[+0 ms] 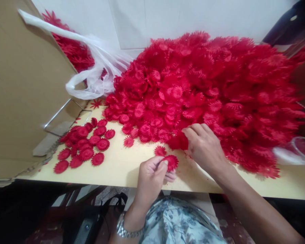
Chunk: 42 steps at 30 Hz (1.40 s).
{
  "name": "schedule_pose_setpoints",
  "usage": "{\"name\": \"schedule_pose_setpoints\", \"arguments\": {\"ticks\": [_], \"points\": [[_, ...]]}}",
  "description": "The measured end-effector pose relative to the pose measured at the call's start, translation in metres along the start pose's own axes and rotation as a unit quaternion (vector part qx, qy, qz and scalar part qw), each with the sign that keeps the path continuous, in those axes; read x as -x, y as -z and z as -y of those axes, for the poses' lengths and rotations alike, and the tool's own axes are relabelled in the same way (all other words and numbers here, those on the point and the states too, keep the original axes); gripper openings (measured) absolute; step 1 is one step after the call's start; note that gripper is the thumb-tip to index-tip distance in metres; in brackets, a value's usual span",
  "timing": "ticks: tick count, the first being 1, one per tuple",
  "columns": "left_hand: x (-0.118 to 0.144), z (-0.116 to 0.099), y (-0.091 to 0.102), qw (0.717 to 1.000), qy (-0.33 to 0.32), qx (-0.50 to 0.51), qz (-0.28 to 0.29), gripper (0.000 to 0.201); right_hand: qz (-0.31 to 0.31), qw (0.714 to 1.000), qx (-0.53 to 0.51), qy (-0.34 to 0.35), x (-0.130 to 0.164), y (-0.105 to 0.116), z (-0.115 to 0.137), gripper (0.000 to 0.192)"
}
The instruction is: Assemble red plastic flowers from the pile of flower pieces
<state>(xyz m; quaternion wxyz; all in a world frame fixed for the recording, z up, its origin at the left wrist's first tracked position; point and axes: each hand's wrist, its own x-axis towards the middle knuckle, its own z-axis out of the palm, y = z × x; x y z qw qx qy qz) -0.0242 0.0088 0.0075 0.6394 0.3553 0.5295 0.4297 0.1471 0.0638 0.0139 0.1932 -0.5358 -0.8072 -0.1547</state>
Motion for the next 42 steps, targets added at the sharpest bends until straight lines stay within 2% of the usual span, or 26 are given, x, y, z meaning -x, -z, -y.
{"name": "schedule_pose_setpoints", "arguments": {"ticks": [3, 5, 7, 9, 11, 13, 19, 25, 31, 34, 37, 42], "points": [[-0.003, 0.002, 0.002, 1.0, -0.001, 0.006, 0.005, 0.02, -0.002, 0.999, -0.038, -0.007, 0.0, 0.004, 0.0, 0.031], [-0.004, 0.004, 0.003, 1.0, -0.005, 0.004, 0.009, 0.022, -0.007, 0.989, -0.148, -0.016, 0.003, 0.008, 0.007, 0.027], [-0.005, 0.008, 0.005, 1.0, -0.014, -0.004, 0.025, 0.024, 0.037, 0.956, -0.29, -0.025, 0.006, 0.012, 0.017, 0.018], [-0.005, 0.011, 0.005, 0.999, -0.026, -0.007, 0.041, 0.028, 0.112, 0.908, -0.401, -0.044, 0.009, 0.013, 0.026, 0.011], [-0.004, 0.013, 0.005, 0.998, -0.032, 0.002, 0.057, 0.03, 0.158, 0.872, -0.458, -0.067, 0.011, 0.012, 0.032, 0.005], [-0.003, 0.013, 0.004, 0.997, -0.033, 0.01, 0.07, 0.03, 0.164, 0.861, -0.475, -0.08, 0.013, 0.011, 0.035, 0.006], [0.0, 0.009, 0.0, 0.997, -0.039, 0.002, 0.07, 0.023, 0.132, 0.879, -0.451, -0.084, 0.017, 0.009, 0.036, 0.011], [-0.001, 0.018, 0.002, 0.996, -0.042, 0.039, 0.072, 0.024, 0.083, 0.907, -0.411, -0.04, 0.018, 0.009, 0.041, 0.015], [-0.004, 0.019, 0.002, 0.995, -0.028, 0.089, 0.018, 0.026, 0.005, 0.933, -0.36, 0.014, 0.02, 0.005, 0.04, 0.01], [-0.003, 0.017, 0.001, 0.997, -0.033, 0.075, 0.006, 0.027, 0.018, 0.928, -0.371, 0.031, 0.022, 0.003, 0.039, 0.001], [-0.001, 0.016, 0.001, 0.998, -0.051, 0.025, 0.007, 0.026, 0.043, 0.917, -0.395, 0.029, 0.021, 0.004, 0.039, 0.005], [0.002, 0.015, 0.002, 0.996, -0.079, -0.044, 0.012, 0.027, 0.013, 0.916, -0.402, 0.019, 0.019, 0.007, 0.043, 0.013]]}}
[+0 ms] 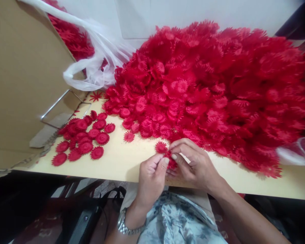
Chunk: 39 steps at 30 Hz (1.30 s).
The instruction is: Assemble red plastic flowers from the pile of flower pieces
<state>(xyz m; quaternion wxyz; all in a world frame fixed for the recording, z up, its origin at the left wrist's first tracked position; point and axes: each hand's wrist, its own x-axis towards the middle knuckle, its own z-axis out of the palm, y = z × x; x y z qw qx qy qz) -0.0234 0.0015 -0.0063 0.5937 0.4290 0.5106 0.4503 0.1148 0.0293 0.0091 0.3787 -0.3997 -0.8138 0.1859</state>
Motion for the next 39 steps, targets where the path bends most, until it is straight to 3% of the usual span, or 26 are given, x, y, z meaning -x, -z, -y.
{"name": "schedule_pose_setpoints", "arguments": {"ticks": [7, 10, 13, 16, 18, 20, 23, 26, 35, 39], "points": [[0.003, -0.005, 0.001, 1.0, -0.004, 0.013, -0.009, 0.03, -0.071, 0.99, 0.118, 0.008, -0.005, 0.007, -0.005, 0.011], [0.004, -0.006, 0.003, 0.999, 0.007, 0.048, -0.017, 0.029, -0.108, 0.964, 0.241, -0.029, -0.011, 0.022, -0.021, 0.013], [0.003, -0.006, 0.004, 0.998, 0.003, 0.061, -0.033, 0.027, -0.095, 0.933, 0.343, -0.048, -0.015, 0.033, -0.029, 0.016], [0.001, -0.005, 0.004, 0.998, -0.001, 0.06, -0.021, 0.026, -0.077, 0.964, 0.249, -0.049, -0.015, 0.033, -0.019, 0.019], [0.001, -0.004, 0.004, 0.998, -0.012, 0.054, -0.002, 0.025, -0.002, 0.993, 0.096, -0.072, -0.013, 0.027, -0.007, 0.016], [0.002, -0.004, 0.004, 0.998, -0.023, 0.052, 0.015, 0.026, 0.079, 0.988, -0.054, -0.125, -0.011, 0.019, 0.001, 0.008], [0.004, -0.004, 0.004, 0.998, -0.017, 0.052, 0.027, 0.027, 0.081, 0.965, -0.167, -0.186, -0.007, 0.009, 0.004, 0.011], [0.006, -0.005, 0.003, 0.998, -0.014, 0.051, 0.018, 0.024, 0.046, 0.969, -0.164, -0.179, -0.003, 0.004, 0.002, 0.011], [-0.001, -0.003, -0.004, 0.997, -0.008, 0.076, -0.03, 0.014, 0.026, 0.996, -0.021, -0.079, 0.001, -0.003, 0.004, 0.019], [-0.002, 0.0, -0.005, 0.994, -0.029, 0.085, -0.059, 0.006, 0.01, 0.997, 0.01, -0.072, 0.002, -0.006, 0.006, 0.025]]}}
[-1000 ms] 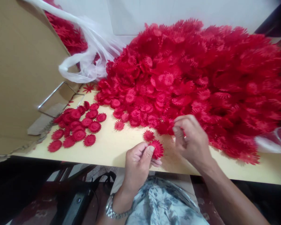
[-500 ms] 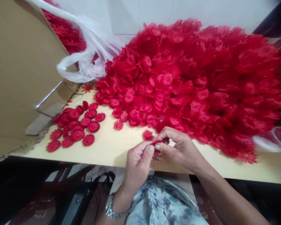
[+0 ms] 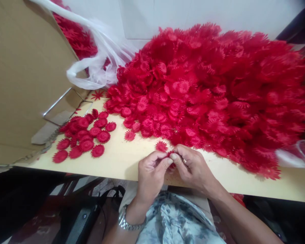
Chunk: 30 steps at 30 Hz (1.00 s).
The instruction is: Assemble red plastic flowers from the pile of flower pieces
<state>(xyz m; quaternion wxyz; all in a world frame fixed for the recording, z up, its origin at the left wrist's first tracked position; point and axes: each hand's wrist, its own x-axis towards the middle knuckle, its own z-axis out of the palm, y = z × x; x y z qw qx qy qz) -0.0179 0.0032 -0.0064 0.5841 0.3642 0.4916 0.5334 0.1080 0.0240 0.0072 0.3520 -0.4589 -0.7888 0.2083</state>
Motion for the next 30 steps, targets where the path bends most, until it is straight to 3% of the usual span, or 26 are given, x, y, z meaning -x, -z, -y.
{"name": "schedule_pose_setpoints", "arguments": {"ticks": [3, 8, 14, 20, 26, 30], "points": [[0.001, 0.003, 0.001, 1.0, -0.006, 0.002, -0.011, 0.016, 0.0, 1.0, -0.007, -0.001, 0.001, 0.0, 0.002, 0.027], [0.004, 0.005, 0.003, 1.0, -0.004, 0.012, -0.019, 0.023, 0.015, 0.998, -0.05, -0.029, 0.003, 0.004, 0.004, 0.015], [0.003, 0.004, 0.0, 0.997, -0.067, -0.036, -0.006, 0.037, 0.002, 0.996, -0.086, -0.032, 0.006, -0.004, 0.008, 0.021], [-0.002, 0.005, 0.0, 0.999, -0.031, -0.006, -0.018, 0.043, -0.013, 0.994, -0.1, -0.036, 0.008, -0.008, 0.01, 0.021], [0.001, 0.006, 0.002, 0.998, -0.054, -0.038, -0.016, 0.046, 0.041, 0.99, -0.129, -0.047, 0.003, 0.006, 0.009, 0.013], [0.004, 0.006, 0.002, 0.999, -0.048, 0.004, 0.012, 0.043, 0.066, 0.985, -0.151, -0.046, 0.002, 0.008, 0.01, 0.017]]}}
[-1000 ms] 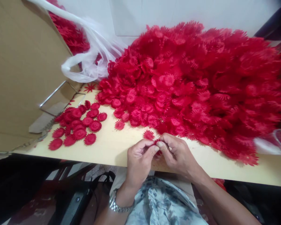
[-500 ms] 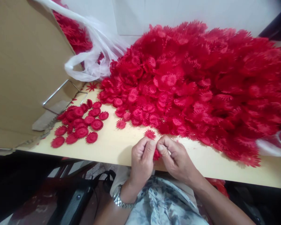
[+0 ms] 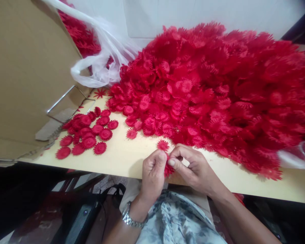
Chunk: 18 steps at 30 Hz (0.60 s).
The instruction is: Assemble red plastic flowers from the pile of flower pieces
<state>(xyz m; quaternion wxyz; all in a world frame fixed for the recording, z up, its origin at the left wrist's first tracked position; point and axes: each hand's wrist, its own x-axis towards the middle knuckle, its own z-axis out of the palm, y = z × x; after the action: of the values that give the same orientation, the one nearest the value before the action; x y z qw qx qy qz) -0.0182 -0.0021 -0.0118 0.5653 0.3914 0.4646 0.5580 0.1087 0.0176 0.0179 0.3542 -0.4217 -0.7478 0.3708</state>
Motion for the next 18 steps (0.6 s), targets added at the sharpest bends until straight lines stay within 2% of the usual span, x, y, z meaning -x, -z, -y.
{"name": "schedule_pose_setpoints", "arguments": {"ticks": [4, 8, 13, 15, 18], "points": [[0.004, 0.0, 0.002, 0.998, 0.025, 0.028, 0.044, 0.033, -0.056, 0.998, -0.009, -0.014, 0.002, -0.004, -0.003, 0.019], [0.006, -0.001, 0.005, 0.995, 0.039, 0.076, 0.051, 0.026, -0.063, 0.996, -0.049, -0.028, 0.004, -0.006, -0.005, 0.022], [0.004, -0.006, 0.004, 0.987, 0.078, 0.143, 0.007, 0.021, -0.083, 0.986, -0.129, -0.059, 0.006, -0.008, -0.006, 0.024], [0.005, -0.006, 0.003, 0.986, 0.075, 0.146, -0.009, 0.021, -0.096, 0.982, -0.146, -0.067, 0.008, -0.01, -0.007, 0.024], [0.007, -0.004, 0.002, 0.99, 0.058, 0.13, 0.0, 0.022, -0.129, 0.979, -0.137, -0.078, 0.011, -0.014, -0.009, 0.022]]}}
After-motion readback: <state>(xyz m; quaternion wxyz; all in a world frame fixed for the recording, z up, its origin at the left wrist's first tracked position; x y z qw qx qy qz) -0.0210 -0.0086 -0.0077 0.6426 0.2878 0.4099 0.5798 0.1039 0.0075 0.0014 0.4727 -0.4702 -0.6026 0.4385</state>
